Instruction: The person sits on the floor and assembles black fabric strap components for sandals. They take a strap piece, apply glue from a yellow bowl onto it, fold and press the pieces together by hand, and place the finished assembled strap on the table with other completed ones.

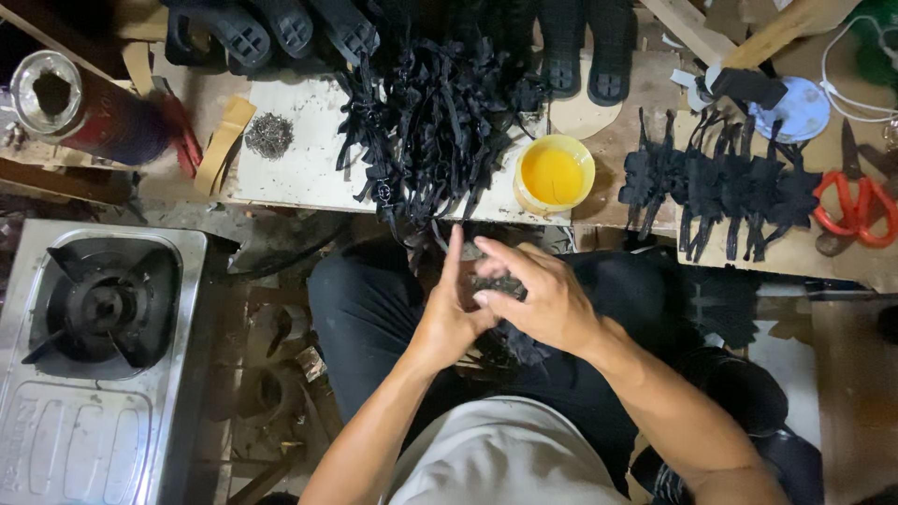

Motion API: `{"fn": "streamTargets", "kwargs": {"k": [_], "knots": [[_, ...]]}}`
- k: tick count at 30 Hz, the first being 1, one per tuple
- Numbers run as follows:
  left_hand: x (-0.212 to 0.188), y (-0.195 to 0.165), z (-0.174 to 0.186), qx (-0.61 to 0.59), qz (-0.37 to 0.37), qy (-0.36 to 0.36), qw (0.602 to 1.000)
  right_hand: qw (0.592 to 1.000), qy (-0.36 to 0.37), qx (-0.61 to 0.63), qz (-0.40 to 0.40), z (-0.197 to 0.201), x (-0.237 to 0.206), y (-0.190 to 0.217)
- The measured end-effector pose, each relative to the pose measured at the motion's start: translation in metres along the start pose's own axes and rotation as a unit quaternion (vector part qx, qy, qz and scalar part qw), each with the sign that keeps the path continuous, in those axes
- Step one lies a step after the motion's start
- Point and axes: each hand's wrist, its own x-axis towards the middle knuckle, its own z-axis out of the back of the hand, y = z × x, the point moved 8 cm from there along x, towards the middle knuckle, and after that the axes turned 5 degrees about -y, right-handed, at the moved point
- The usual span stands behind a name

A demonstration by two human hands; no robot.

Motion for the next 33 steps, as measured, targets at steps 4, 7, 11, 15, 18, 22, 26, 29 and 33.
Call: {"fn": "streamTargets", "kwargs": {"k": [4, 7, 11, 15, 18, 22, 26, 29, 33], "knots": [[-0.004, 0.029, 0.005, 0.018, 0.047, 0.011, 0.999, 0.983, 0.003, 0.075, -0.166, -0.004, -0.003, -0.030], [-0.006, 0.058, 0.017, -0.007, 0.095, 0.007, 0.995, 0.977, -0.020, 0.073, -0.199, 0.003, -0.004, -0.041], [-0.008, 0.084, 0.030, -0.037, 0.156, -0.036, 0.986, 0.983, -0.022, 0.014, -0.183, 0.014, 0.001, -0.049], [-0.010, 0.086, 0.033, -0.119, 0.184, -0.082, 0.972, 0.976, -0.110, -0.187, -0.012, 0.051, 0.025, -0.042], [-0.012, 0.085, 0.032, -0.159, 0.225, -0.094, 0.957, 0.949, -0.081, -0.304, 0.016, 0.060, 0.042, -0.052], [-0.015, 0.076, 0.026, -0.193, 0.210, -0.077, 0.955, 0.942, -0.020, -0.333, 0.023, 0.057, 0.051, -0.067], [-0.013, 0.064, 0.028, -0.203, 0.193, -0.093, 0.956, 0.959, -0.074, -0.272, 0.037, 0.068, 0.039, -0.070], [-0.015, 0.054, 0.021, -0.238, 0.205, -0.075, 0.946, 0.976, -0.068, -0.206, -0.001, 0.070, 0.027, -0.075], [-0.012, 0.040, 0.012, -0.250, 0.195, -0.066, 0.946, 0.996, -0.057, -0.068, 0.009, 0.059, 0.003, -0.048]]}}
